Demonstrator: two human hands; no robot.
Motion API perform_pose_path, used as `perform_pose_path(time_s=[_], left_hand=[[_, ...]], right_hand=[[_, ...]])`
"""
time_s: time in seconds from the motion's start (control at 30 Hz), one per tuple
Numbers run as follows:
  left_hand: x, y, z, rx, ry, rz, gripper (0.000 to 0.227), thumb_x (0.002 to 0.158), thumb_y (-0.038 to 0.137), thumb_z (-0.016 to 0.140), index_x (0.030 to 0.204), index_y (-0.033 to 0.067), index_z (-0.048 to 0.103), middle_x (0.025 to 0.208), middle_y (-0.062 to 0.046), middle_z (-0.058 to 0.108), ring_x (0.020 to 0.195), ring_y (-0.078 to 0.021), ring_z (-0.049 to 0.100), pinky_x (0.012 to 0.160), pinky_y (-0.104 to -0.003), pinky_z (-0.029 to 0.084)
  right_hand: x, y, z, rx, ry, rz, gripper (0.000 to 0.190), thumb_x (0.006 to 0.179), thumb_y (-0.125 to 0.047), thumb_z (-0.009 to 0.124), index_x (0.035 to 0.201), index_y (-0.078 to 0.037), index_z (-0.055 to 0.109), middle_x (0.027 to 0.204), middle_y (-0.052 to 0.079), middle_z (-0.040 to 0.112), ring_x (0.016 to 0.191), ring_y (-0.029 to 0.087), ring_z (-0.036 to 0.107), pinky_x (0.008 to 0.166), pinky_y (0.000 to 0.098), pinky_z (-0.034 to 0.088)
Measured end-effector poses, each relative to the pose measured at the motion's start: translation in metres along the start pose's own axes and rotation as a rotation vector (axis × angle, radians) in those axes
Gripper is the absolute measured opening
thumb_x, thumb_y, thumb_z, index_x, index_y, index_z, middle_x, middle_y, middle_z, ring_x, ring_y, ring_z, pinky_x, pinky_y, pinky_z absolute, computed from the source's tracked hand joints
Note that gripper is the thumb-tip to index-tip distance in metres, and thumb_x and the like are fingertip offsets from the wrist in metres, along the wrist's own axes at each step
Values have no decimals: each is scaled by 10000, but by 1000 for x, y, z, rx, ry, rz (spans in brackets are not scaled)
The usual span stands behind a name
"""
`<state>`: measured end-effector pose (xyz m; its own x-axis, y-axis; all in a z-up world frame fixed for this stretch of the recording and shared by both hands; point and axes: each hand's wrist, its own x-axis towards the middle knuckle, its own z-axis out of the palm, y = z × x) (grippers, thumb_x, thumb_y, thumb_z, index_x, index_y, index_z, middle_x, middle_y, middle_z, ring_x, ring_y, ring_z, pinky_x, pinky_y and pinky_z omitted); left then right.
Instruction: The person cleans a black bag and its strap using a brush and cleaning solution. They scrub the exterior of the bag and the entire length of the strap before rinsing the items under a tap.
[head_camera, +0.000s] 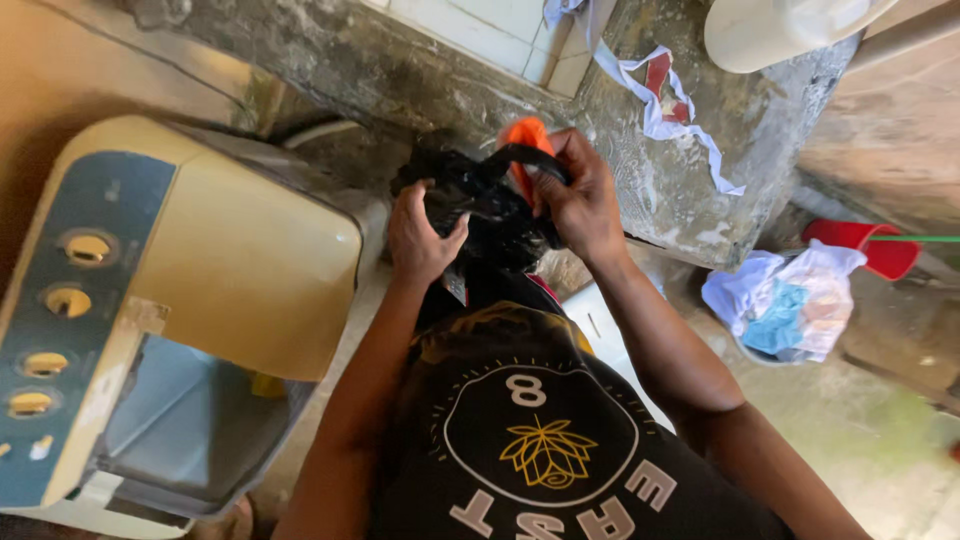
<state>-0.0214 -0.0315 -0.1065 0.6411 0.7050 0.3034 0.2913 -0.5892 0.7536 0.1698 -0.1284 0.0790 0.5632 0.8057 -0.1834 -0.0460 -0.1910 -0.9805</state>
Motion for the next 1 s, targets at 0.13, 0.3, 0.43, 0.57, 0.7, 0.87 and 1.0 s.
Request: perform_pose_path(time_s=[0.13, 0.3, 0.43, 0.57, 0.7, 0.87, 1.0], left_hand=[[-2, -19, -10, 78, -180, -73, 568, 806, 348, 900, 1184, 67, 584, 998, -146, 681, 909, -381, 633, 844, -537, 489], [-16, -66, -75, -63, -77, -174, 326, 850, 75, 748, 1154, 142, 654, 876, -85, 706, 814, -346, 700, 721, -419, 518], [12, -90, -163, -483, 360, -349, 199, 1005, 112, 636, 1198, 71, 616, 1080, 6, 575, 900, -118, 533, 818, -284, 475], [54, -21, -256, -724, 503, -217, 303, 812, 85, 713, 1072, 48, 563, 834, -4, 469, 678, -113, 429, 613, -248, 343], [95, 83, -273, -524, 240, 109, 189, 928, 66, 708, 1081, 15, 611, 991, -70, 597, 796, -134, 521, 733, -240, 431], [159, 171, -231, -557, -153, 362, 195, 910, -66, 621, 1055, 61, 644, 945, -16, 677, 780, -105, 677, 619, -247, 502], [195, 195, -191, -413, -220, 465, 229, 853, -84, 654, 1020, 72, 633, 1023, -32, 716, 747, -109, 698, 589, -273, 496]], right_hand=[[1, -1, -4, 13, 63, -42, 48, 1066, -12, 598, 1065, -35, 556, 914, 72, 688, 649, 95, 577, 578, 250, 479], [-1, 4, -45, 71, 201, -2, 73, 1086, 6, 603, 1051, -47, 569, 797, 63, 646, 575, 114, 546, 529, 251, 438], [-4, 21, -64, 145, 223, 28, 65, 1070, 7, 586, 1054, -52, 565, 769, 52, 636, 582, 112, 569, 533, 252, 465], [-11, 41, -46, 94, 183, 98, 74, 1065, 5, 557, 1018, -49, 541, 804, 54, 685, 566, 95, 567, 501, 243, 455], [-16, 39, -30, -80, 112, 86, 201, 1010, -41, 666, 1141, -25, 514, 886, 94, 611, 706, 143, 560, 633, 282, 478], [-21, -3, -7, -180, -32, -340, 737, 878, -82, 842, 1466, -15, 403, 1291, 128, 546, 1269, 228, 550, 1167, 363, 411], [-7, -9, 23, -225, -108, -349, 622, 835, -115, 788, 1334, 20, 444, 1153, 160, 624, 1093, 230, 587, 956, 358, 491]])
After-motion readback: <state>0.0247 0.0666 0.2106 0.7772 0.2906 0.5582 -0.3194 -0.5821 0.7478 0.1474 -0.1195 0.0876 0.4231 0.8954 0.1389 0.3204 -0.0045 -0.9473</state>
